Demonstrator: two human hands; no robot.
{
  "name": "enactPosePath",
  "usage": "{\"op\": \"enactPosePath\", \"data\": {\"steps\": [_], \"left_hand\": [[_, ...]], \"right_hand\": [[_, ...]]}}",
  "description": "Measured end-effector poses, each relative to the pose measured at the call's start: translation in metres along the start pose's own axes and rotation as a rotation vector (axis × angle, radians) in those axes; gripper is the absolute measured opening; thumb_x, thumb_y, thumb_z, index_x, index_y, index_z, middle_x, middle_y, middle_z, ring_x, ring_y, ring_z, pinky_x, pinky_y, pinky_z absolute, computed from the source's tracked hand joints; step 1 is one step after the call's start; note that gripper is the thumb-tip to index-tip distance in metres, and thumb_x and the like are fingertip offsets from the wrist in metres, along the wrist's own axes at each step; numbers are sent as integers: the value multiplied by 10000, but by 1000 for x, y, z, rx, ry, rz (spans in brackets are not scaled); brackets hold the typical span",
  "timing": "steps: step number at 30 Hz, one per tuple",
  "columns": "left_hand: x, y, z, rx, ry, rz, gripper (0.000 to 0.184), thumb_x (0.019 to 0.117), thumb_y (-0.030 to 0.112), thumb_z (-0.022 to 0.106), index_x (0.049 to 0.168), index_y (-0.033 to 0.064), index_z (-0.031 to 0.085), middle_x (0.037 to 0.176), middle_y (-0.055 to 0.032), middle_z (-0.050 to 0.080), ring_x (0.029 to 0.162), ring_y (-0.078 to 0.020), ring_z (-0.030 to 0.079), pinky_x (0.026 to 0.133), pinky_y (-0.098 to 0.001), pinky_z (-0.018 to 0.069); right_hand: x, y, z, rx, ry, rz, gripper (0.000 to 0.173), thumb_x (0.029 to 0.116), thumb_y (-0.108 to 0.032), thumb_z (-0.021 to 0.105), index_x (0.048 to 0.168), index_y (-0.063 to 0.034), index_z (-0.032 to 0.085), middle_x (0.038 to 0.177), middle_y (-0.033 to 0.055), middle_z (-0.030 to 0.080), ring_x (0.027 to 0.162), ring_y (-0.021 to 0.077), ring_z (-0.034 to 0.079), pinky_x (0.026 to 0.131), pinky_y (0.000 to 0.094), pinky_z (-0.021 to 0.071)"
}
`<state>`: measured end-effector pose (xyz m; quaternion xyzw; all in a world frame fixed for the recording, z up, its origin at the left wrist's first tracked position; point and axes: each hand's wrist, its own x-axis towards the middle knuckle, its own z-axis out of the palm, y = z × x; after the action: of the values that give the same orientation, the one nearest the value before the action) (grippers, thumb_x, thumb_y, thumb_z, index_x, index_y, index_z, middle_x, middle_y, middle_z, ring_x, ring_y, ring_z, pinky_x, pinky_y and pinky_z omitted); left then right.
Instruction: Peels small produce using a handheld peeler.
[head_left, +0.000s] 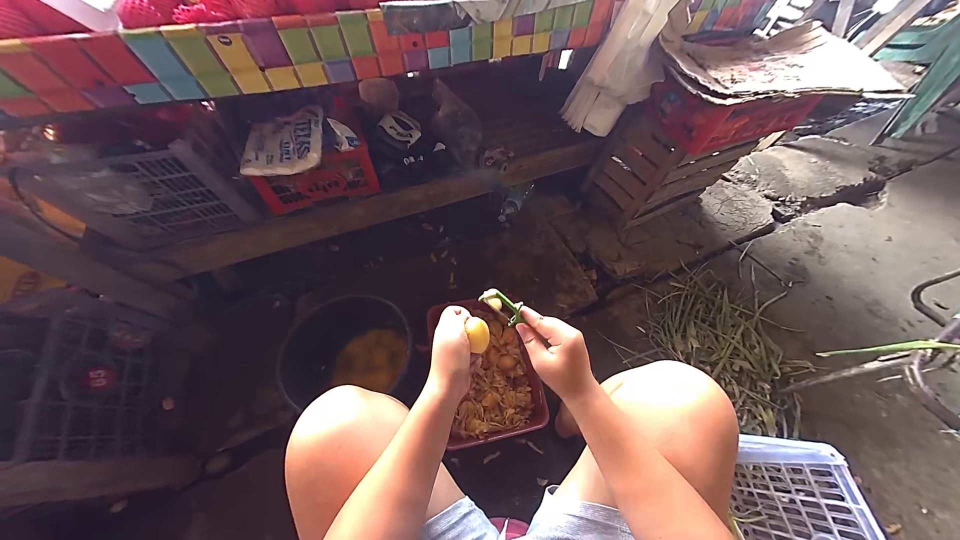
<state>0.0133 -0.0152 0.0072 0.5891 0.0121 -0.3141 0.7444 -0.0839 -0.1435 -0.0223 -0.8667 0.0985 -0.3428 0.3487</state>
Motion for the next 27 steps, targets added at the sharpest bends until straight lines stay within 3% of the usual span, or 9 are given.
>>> {"op": "enactPosePath", "data": {"steps": [4, 7, 8, 11, 15, 18, 21, 24, 27], "left_hand": [[1, -7, 1, 79, 17, 53, 189, 1083, 129, 300, 979, 87, 451, 599, 9, 484, 405, -34, 370, 383, -168, 304], [-4, -5, 1, 82, -21, 61, 203, 1083, 127, 282, 975, 86, 449, 621, -2, 514, 410, -37, 384, 381, -163, 295], [-6, -3, 2, 73, -26, 71, 207, 1077, 121, 282, 960, 89, 449, 616, -1, 515, 408, -36, 383, 381, -161, 290], [-5, 0, 1, -29, -22, 10, 255, 1103, 164, 256, 954, 98, 452, 636, -9, 539, 413, -41, 404, 385, -161, 316], [-3, 11, 0, -316, -12, -201, 435, 1131, 330, 212, 977, 55, 512, 740, -93, 646, 471, -111, 563, 435, -216, 487], [-2, 12, 3, -481, 4, -279, 489, 1117, 456, 219, 990, 69, 490, 730, -86, 603, 489, -129, 578, 467, -237, 530], [0, 8, 5, -499, 23, -312, 524, 1111, 499, 209, 996, 77, 499, 688, -47, 540, 445, -88, 500, 414, -193, 461], [1, -1, 6, -493, 42, -261, 560, 1118, 462, 198, 826, 99, 508, 559, -16, 487, 399, -80, 436, 381, -191, 390], [1, -6, 7, -463, 33, -163, 547, 1133, 365, 183, 758, 112, 491, 500, 13, 457, 356, -41, 383, 347, -158, 317]], "right_hand": [[-6, -7, -1, -32, -96, -93, 288, 995, -170, 602, 1177, -23, 768, 804, 114, 728, 747, 209, 703, 733, 351, 585], [3, 5, -5, -203, -169, 47, 310, 1008, -205, 575, 1204, -64, 769, 893, 152, 756, 840, 305, 740, 770, 477, 590], [6, 8, -6, -219, -192, 108, 321, 1021, -216, 562, 1225, -67, 759, 969, 159, 768, 915, 318, 746, 830, 495, 584], [6, 8, -5, -104, -157, 170, 319, 1020, -199, 566, 1205, -16, 752, 1092, 162, 768, 1026, 293, 745, 941, 463, 572], [3, 6, -3, -32, -109, 154, 309, 1017, -179, 572, 1190, 4, 751, 1081, 167, 767, 1011, 269, 747, 931, 431, 577], [0, 3, -1, 35, -27, 121, 297, 1008, -154, 587, 1189, 20, 745, 1069, 167, 768, 999, 230, 749, 932, 363, 580], [-9, -10, 8, 17, -15, 38, 288, 992, -141, 609, 1193, 10, 748, 970, 153, 768, 904, 228, 748, 865, 363, 597], [-17, -21, 17, -75, -30, -83, 281, 974, -149, 618, 1176, -30, 771, 791, 113, 720, 718, 220, 698, 688, 352, 581], [-14, -21, 17, -153, -19, -164, 278, 980, -168, 611, 1158, -44, 783, 712, 107, 680, 628, 223, 660, 594, 343, 550]]}}
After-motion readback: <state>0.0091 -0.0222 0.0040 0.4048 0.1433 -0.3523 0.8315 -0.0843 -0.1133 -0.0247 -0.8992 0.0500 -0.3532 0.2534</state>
